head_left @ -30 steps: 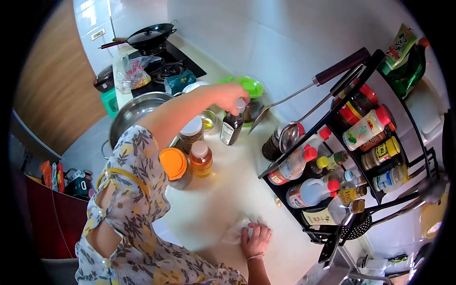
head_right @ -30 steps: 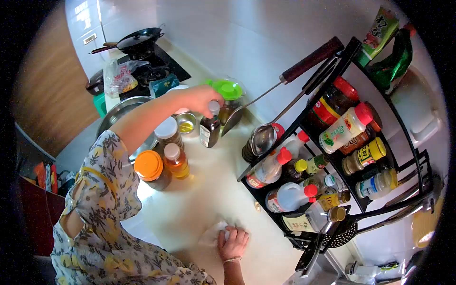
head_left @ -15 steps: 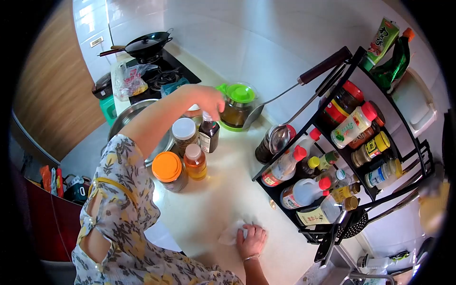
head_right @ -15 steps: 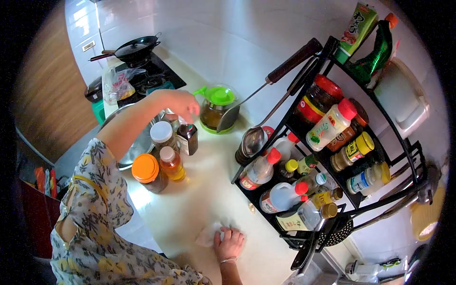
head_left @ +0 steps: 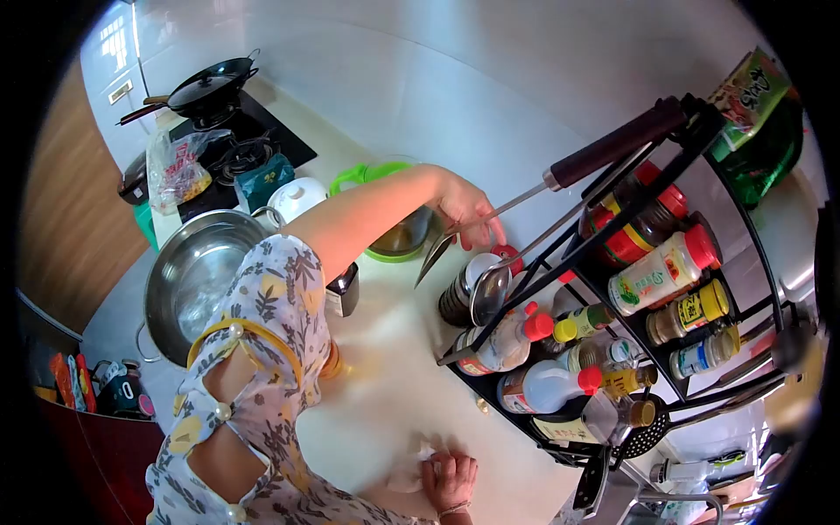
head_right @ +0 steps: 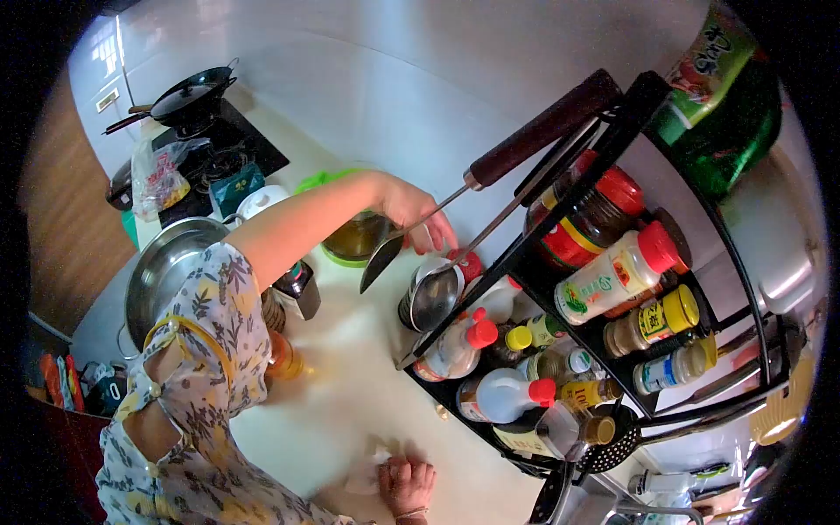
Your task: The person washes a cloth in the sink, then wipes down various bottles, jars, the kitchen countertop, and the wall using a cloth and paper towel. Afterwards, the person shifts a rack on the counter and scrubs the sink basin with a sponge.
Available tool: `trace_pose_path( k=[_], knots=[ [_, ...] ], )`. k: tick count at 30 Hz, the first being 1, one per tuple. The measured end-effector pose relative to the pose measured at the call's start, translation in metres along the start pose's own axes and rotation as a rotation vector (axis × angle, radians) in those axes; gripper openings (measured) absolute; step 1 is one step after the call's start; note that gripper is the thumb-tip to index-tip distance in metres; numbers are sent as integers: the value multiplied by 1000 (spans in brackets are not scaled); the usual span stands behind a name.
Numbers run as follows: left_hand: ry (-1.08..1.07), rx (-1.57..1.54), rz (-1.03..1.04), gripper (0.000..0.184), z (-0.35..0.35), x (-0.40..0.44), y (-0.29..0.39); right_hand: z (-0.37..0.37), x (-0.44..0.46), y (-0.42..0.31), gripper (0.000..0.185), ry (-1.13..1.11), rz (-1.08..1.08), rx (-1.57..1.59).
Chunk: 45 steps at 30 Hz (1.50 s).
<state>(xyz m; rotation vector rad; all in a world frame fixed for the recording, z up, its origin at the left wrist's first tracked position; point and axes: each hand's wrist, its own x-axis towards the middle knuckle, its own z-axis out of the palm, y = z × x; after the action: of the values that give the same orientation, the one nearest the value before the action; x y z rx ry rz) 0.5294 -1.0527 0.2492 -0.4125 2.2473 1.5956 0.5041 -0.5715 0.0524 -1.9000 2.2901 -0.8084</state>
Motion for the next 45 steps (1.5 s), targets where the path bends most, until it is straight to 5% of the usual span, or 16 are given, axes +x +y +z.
trace_pose_path(
  k=[10,14,16,20,23,25,35,42,45],
  knots=[
    [-441,494,269,79,3,74,-1,1,2,0,27,-57,27,-28],
    [-456,562,188,82,9,65,10,3,1,0,28,-61,32,-28],
    [-319,588,-3,85,10,45,16,6,-3,2,29,-73,33,-21],
    [-238,558,-21,82,15,41,5,6,5,-5,27,-45,36,-42],
    [-216,652,272,81,21,41,2,6,0,-4,25,-53,34,-57],
    [-205,635,30,81,26,22,23,8,-1,1,24,-57,28,-57],
    [-104,478,108,91,-7,12,-21,8,-3,7,28,-60,9,-56],
    [133,500,-223,103,-5,-36,-13,4,1,1,21,-48,14,-40],
    [133,568,-228,94,-4,-38,-19,4,0,1,21,-50,23,-38]
  ],
)
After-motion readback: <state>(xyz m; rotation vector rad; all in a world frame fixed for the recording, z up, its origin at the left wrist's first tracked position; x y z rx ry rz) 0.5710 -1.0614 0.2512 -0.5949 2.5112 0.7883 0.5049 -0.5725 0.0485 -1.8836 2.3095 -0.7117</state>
